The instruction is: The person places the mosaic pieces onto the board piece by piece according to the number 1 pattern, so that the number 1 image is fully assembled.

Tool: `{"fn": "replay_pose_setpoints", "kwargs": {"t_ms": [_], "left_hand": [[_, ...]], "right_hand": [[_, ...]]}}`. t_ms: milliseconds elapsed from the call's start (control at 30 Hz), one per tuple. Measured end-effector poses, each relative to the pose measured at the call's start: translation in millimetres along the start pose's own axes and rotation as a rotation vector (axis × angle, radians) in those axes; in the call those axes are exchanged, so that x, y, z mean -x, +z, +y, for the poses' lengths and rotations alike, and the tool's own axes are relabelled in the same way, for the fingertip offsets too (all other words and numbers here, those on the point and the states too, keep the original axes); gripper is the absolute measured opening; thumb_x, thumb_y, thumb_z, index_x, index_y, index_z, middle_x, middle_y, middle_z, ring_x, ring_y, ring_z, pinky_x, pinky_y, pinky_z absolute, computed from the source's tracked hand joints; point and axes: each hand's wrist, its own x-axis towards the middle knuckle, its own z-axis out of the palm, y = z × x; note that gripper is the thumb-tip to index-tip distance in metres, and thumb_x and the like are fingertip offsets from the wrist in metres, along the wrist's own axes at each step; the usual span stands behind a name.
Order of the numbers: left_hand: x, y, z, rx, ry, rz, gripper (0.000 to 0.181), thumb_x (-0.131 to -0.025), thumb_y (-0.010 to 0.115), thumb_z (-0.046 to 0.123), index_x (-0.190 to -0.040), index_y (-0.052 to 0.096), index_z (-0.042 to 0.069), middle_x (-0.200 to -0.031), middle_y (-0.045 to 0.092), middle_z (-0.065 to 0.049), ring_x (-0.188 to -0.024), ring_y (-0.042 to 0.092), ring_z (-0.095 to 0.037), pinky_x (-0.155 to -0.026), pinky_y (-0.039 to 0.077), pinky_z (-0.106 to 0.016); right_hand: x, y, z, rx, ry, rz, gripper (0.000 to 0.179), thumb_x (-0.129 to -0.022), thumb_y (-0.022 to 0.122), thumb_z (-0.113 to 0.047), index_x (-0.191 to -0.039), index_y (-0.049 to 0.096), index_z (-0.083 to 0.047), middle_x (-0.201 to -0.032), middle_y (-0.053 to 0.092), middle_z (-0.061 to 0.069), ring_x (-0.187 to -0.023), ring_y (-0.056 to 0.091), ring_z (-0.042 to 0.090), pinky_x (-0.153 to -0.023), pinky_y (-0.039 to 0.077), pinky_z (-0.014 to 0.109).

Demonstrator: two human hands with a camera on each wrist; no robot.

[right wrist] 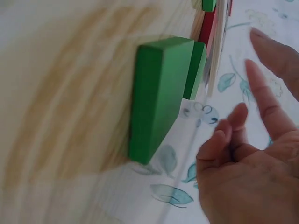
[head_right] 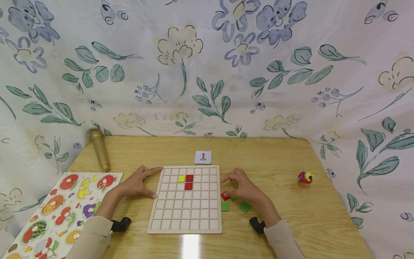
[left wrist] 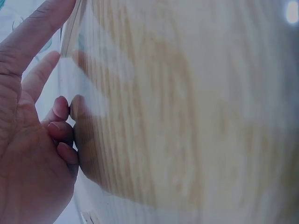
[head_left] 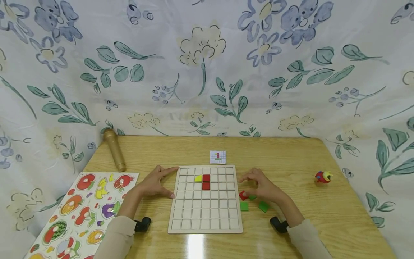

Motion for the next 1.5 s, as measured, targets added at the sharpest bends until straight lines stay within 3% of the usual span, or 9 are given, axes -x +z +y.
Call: {"fn": "replay_pose_setpoints", "kwargs": {"t_ms": [367,867,1267,1500], "left_hand": [[1.1,-0.8,0.8,-0.002,0.001,-0.001,0.103,-0.063,0.093,0.042,-0.152,0.043,0.024,-0.097,0.034,-0.009,-0.085,0.034,-0.022,-0.074,0.033,-0.038],[1.6,-0.1,-0.5,-0.008,0.007,0.005,0.103,-0.063,0.092,0.043,-0.152,0.043,0.024,-0.099,0.036,-0.010,-0.087,0.035,-0.022,-0.075,0.033,-0.038],[2.6,1.4,-1.8,-0.020,0.011,0.011,0.104,-0.063,0.093,0.044,-0.152,0.043,0.024,-0.098,0.036,-0.009,-0.087,0.035,-0.022,-0.075,0.033,-0.037],[2.3,1.1,-0.1,-0.006,0.007,0.012,0.104,-0.063,0.093,0.043,-0.152,0.042,0.024,-0.098,0.035,-0.009,-0.087,0.035,-0.022,-0.075,0.032,-0.038]], "right_hand": [[3.9,0.4,9.7,0.034,0.007,-0.068,0.029,-0.075,0.081,-0.008,-0.103,0.073,-0.010,-0.101,0.051,0.008,-0.100,0.038,0.022,-0.089,0.031,0.039],[6.6,1.8,10.7,0.092,0.024,-0.122,0.022,-0.077,0.084,-0.014,-0.096,0.073,-0.012,-0.099,0.047,0.004,-0.098,0.034,0.020,-0.085,0.033,0.032],[8.3,3.5,10.6,0.184,0.020,-0.066,0.018,-0.076,0.086,-0.016,-0.089,0.074,-0.012,-0.095,0.049,-0.001,-0.093,0.038,0.016,-0.084,0.038,0.031],[9.7,3.3,6.5,0.135,0.047,-0.002,0.015,-0.079,0.084,-0.016,-0.090,0.074,-0.013,-0.095,0.048,0.001,-0.093,0.041,0.018,-0.084,0.039,0.033]]}}
